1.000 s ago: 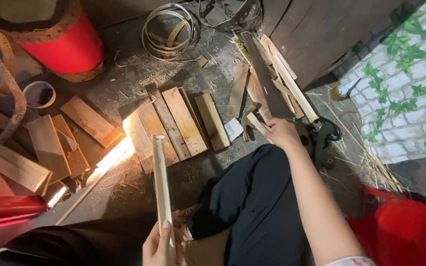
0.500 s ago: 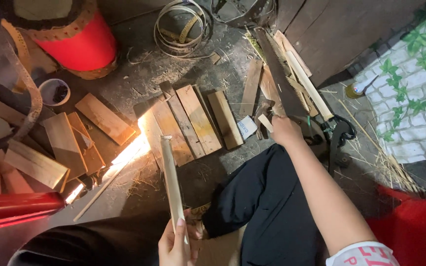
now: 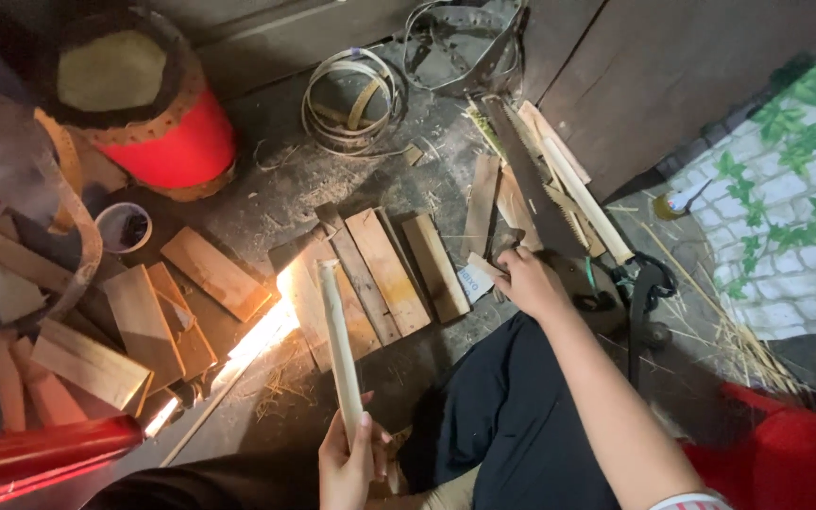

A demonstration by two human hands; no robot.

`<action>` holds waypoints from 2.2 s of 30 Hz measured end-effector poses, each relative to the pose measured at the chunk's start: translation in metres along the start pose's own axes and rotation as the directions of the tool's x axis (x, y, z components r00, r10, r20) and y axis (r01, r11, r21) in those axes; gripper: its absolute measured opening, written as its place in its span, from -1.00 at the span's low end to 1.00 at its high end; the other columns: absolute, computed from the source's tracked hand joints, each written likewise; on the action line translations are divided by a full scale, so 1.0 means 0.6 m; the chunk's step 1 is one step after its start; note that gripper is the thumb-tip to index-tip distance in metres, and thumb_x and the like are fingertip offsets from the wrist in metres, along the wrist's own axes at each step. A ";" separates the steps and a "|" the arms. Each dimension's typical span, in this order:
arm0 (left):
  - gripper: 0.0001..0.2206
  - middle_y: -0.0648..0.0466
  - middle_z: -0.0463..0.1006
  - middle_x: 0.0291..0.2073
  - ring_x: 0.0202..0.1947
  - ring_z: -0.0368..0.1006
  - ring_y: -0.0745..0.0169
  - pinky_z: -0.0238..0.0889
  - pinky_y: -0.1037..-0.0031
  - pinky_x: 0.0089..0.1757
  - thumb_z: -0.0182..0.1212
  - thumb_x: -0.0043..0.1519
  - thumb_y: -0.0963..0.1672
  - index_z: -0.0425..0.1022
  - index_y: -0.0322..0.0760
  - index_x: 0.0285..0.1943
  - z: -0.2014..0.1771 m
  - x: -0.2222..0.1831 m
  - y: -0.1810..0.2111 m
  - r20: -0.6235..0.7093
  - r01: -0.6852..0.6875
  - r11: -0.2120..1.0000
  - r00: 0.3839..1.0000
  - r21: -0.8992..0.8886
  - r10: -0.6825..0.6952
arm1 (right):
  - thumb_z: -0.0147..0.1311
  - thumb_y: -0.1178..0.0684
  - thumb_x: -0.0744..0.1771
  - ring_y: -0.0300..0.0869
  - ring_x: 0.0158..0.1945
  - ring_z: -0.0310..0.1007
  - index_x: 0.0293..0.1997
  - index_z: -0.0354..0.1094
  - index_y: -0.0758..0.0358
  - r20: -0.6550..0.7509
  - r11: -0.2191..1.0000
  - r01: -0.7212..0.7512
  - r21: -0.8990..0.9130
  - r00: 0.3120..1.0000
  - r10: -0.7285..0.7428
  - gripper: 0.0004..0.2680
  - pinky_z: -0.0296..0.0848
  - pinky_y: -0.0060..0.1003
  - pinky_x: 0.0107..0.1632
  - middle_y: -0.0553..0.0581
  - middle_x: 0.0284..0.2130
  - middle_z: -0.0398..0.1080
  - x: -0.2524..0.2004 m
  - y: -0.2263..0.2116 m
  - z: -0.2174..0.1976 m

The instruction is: A person shaves a wooden stick with a billhook, periodically measuring it with a tape measure to reach desired dimensions.

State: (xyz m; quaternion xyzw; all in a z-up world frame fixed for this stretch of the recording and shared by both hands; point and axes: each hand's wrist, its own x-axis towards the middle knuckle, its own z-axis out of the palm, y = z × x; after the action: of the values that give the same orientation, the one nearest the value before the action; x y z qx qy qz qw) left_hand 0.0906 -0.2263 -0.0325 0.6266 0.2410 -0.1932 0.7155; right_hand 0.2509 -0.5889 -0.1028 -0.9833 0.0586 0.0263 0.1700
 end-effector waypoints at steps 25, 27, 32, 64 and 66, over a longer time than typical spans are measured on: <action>-0.58 -0.12 0.37 -0.47 -0.65 0.16 0.20 0.06 0.35 -0.55 -0.09 0.43 -0.06 0.30 -0.43 0.38 0.027 0.019 -0.009 -0.154 0.053 0.999 0.987 -0.011 -0.054 | 0.21 0.05 0.33 0.13 -0.06 0.36 0.19 0.30 0.36 -0.496 0.876 -0.443 0.192 0.726 0.476 -0.67 0.38 -0.02 0.03 0.33 -0.08 0.32 -0.325 0.186 -0.002; -0.63 -0.12 0.44 -0.49 -0.70 0.20 0.22 0.10 0.40 -0.58 -0.07 0.42 -0.13 0.34 -0.38 0.37 0.025 0.026 -0.015 -0.099 0.026 1.000 0.995 0.015 -0.024 | 0.18 -0.19 0.36 0.31 -0.17 0.46 0.07 0.22 0.45 -0.295 0.763 -0.646 -0.014 0.732 0.614 -0.58 0.48 0.12 -0.09 0.46 -0.13 0.33 -0.337 0.221 0.017; -0.64 -0.04 0.47 -0.52 -0.70 0.26 0.26 0.14 0.44 -0.58 -0.01 0.38 -0.08 0.42 -0.31 0.31 0.031 0.013 -0.001 -0.101 0.006 1.000 0.995 0.028 -0.003 | -0.30 0.03 0.45 0.39 0.07 0.41 0.27 0.13 0.18 -0.024 0.677 -0.723 0.139 0.681 0.732 -0.75 0.35 0.22 0.10 0.43 0.17 0.31 -0.332 0.239 0.023; -0.82 0.04 0.35 -0.73 -0.87 0.20 0.29 0.12 0.46 -0.74 -0.08 0.42 -0.19 0.37 -0.29 0.14 -0.126 -0.167 0.178 0.063 0.122 0.992 0.990 0.022 -0.124 | -0.23 -0.06 0.39 0.12 -0.43 0.56 -0.09 0.37 0.12 0.319 0.930 0.124 0.345 0.917 -0.241 -0.79 0.45 -0.07 -0.30 0.14 -0.39 0.59 -0.388 -0.463 -0.122; -0.57 0.04 0.39 -0.66 -0.85 0.20 0.34 0.10 0.51 -0.74 -0.10 0.40 -0.16 0.27 -0.02 0.49 -0.128 -0.172 0.188 0.066 0.173 0.981 0.982 0.082 -0.179 | -0.09 -0.07 0.37 0.12 -0.53 0.52 -0.13 0.33 0.09 0.357 0.930 0.131 0.343 0.898 -0.258 -0.86 0.42 -0.05 -0.39 0.16 -0.53 0.53 -0.387 -0.473 -0.124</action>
State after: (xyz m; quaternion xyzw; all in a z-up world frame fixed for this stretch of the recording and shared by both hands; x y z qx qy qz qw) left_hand 0.0643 -0.1373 0.1112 0.6222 0.2615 -0.2876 0.6796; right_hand 0.0583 -0.3237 0.0781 -0.9193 -0.0735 0.1975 0.3323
